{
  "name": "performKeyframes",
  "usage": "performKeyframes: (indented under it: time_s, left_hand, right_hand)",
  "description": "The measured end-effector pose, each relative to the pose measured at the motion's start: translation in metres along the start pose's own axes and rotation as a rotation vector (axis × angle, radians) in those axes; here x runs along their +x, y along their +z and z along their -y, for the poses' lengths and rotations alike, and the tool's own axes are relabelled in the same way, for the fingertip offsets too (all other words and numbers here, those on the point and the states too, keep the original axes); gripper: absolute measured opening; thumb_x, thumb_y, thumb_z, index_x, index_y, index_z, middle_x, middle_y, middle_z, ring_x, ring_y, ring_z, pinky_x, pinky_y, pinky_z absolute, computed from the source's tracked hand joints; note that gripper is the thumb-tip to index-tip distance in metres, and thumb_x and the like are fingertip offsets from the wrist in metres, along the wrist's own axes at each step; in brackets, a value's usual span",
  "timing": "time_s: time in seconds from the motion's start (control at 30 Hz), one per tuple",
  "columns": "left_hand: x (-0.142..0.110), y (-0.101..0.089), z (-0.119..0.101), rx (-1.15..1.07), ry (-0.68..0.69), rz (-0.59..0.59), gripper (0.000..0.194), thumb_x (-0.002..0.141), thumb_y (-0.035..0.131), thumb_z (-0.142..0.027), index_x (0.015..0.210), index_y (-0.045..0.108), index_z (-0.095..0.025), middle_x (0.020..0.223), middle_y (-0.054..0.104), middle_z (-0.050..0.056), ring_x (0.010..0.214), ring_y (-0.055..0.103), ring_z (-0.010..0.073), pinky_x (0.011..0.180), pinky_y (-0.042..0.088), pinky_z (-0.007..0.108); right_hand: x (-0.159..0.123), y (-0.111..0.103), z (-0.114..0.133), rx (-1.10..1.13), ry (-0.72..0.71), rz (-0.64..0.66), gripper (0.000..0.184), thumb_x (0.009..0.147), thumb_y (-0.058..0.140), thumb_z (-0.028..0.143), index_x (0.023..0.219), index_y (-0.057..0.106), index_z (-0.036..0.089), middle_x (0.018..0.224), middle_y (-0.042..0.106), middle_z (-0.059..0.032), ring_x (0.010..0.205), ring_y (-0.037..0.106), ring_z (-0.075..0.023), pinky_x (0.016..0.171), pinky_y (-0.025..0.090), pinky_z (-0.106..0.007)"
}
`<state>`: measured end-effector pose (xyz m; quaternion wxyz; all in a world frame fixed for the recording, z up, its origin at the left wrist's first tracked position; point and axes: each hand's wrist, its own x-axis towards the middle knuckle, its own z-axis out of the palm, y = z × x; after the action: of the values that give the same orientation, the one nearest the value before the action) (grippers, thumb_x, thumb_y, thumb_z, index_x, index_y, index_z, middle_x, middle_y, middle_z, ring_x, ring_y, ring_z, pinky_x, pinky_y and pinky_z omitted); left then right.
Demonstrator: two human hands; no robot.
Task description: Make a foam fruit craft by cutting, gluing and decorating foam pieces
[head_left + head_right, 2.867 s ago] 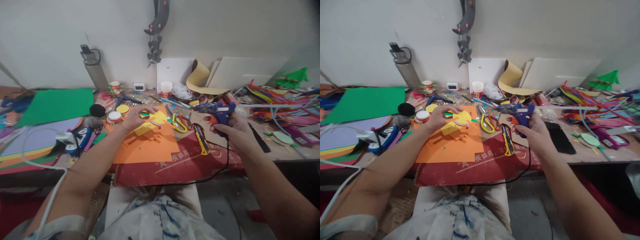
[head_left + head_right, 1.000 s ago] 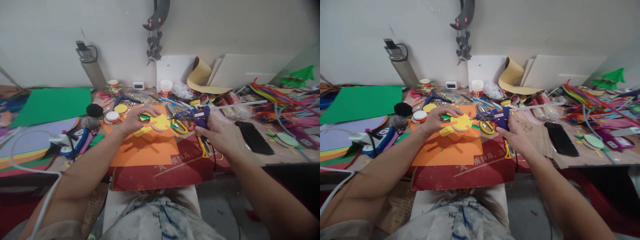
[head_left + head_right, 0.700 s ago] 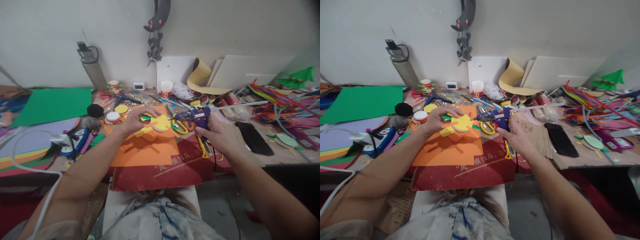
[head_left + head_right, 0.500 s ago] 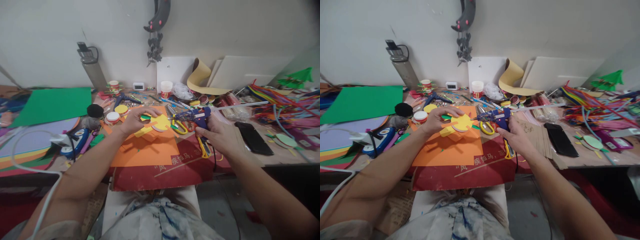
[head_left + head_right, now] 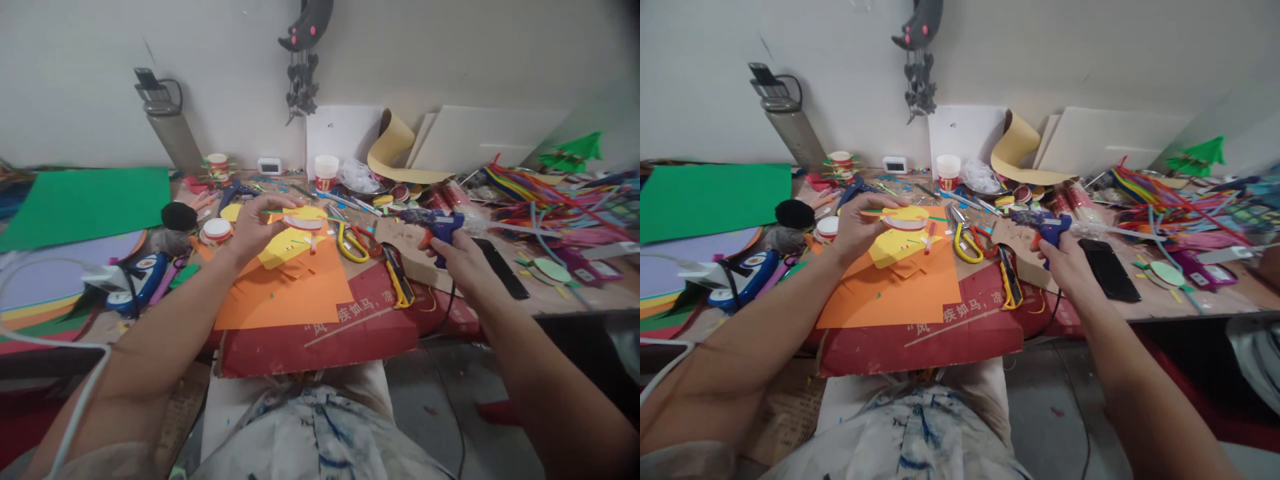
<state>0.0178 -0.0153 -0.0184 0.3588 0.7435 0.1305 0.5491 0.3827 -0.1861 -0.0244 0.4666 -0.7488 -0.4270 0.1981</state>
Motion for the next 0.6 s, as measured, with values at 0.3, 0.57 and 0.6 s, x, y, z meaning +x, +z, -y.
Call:
performKeyframes:
  time_s: [0.3,0.57,0.6]
  left_hand:
    - [0.002,-0.005,0.004,0.070,0.069,-0.005,0.043,0.075,0.090,-0.057,0.097,0.076,-0.023,0.110,0.082,0.009,0.105,0.078,0.0225,0.097,0.059,0.039]
    - [0.003,-0.006,0.004,0.096,0.115,0.016,0.041,0.076,0.089,-0.056,0.099,0.075,-0.025,0.112,0.081,0.007,0.107,0.076,0.0219,0.097,0.059,0.039]
    - [0.003,-0.006,0.005,0.086,0.102,0.005,0.041,0.076,0.089,-0.057,0.098,0.075,-0.025,0.111,0.081,0.007,0.107,0.076,0.0220,0.097,0.059,0.039]
  right_hand:
    - [0.024,-0.025,-0.043,-0.699,0.015,-0.032,0.035,0.091,0.058,0.038,0.070,0.032,0.031,0.068,0.048,-0.0083,0.087,0.065,-0.0414,0.080,0.042,-0.053]
    - [-0.017,0.027,0.028,-0.504,-0.725,-0.030,0.017,0.097,0.055,0.037,0.088,0.062,0.024,0.092,0.066,-0.0138,0.098,0.064,-0.0334,0.094,0.049,-0.053]
    - [-0.025,0.044,0.039,-0.437,-0.765,0.078,0.015,0.099,0.055,0.035,0.093,0.063,0.024,0.095,0.068,-0.0117,0.097,0.064,-0.0297,0.093,0.051,-0.048]
